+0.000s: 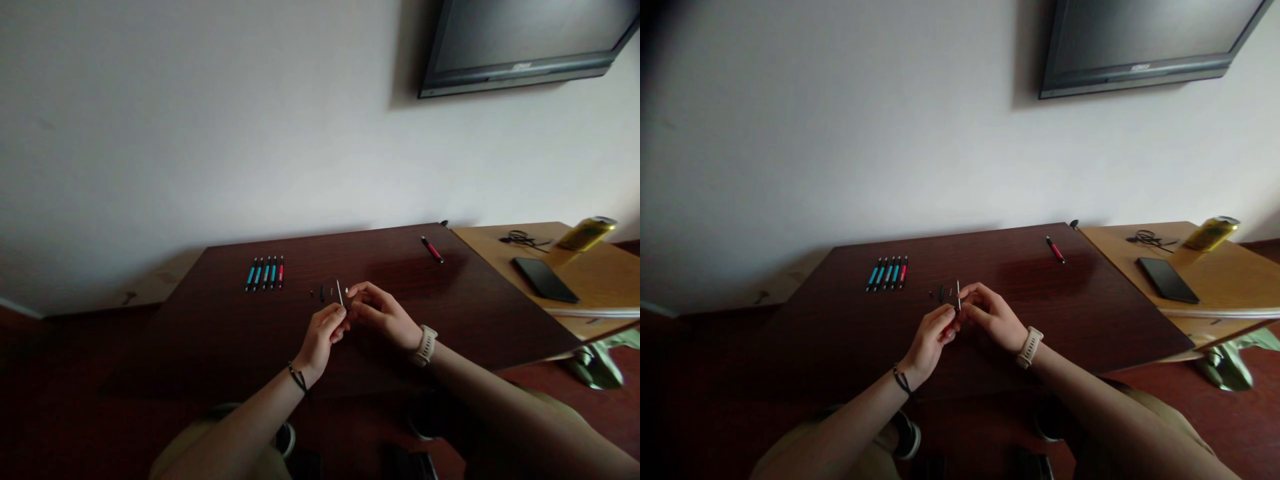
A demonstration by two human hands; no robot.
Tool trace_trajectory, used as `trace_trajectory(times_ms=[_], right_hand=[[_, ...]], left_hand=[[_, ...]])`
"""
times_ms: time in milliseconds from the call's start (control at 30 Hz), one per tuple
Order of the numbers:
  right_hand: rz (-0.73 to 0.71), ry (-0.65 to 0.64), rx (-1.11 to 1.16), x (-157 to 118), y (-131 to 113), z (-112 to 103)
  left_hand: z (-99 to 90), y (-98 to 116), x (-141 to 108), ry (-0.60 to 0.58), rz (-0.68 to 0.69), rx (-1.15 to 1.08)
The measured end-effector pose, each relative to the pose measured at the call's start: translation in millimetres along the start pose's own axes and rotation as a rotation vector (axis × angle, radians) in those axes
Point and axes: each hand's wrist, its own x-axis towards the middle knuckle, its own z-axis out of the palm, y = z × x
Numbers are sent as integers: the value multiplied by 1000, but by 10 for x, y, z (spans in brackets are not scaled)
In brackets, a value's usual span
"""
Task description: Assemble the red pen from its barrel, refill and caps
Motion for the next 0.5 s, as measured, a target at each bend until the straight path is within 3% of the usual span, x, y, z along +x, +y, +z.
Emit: trace_trajectory(times_ms=[200, 367, 500], right_hand=[[-206, 149, -406, -112, -36, 44], [-391, 26, -680, -202, -7, 104], [-348, -35, -765, -203, 44, 125]], left_hand=[[0, 36, -54, 1, 29, -53], [4, 20, -53, 36, 56, -158], [16, 11, -17, 82, 70, -245]])
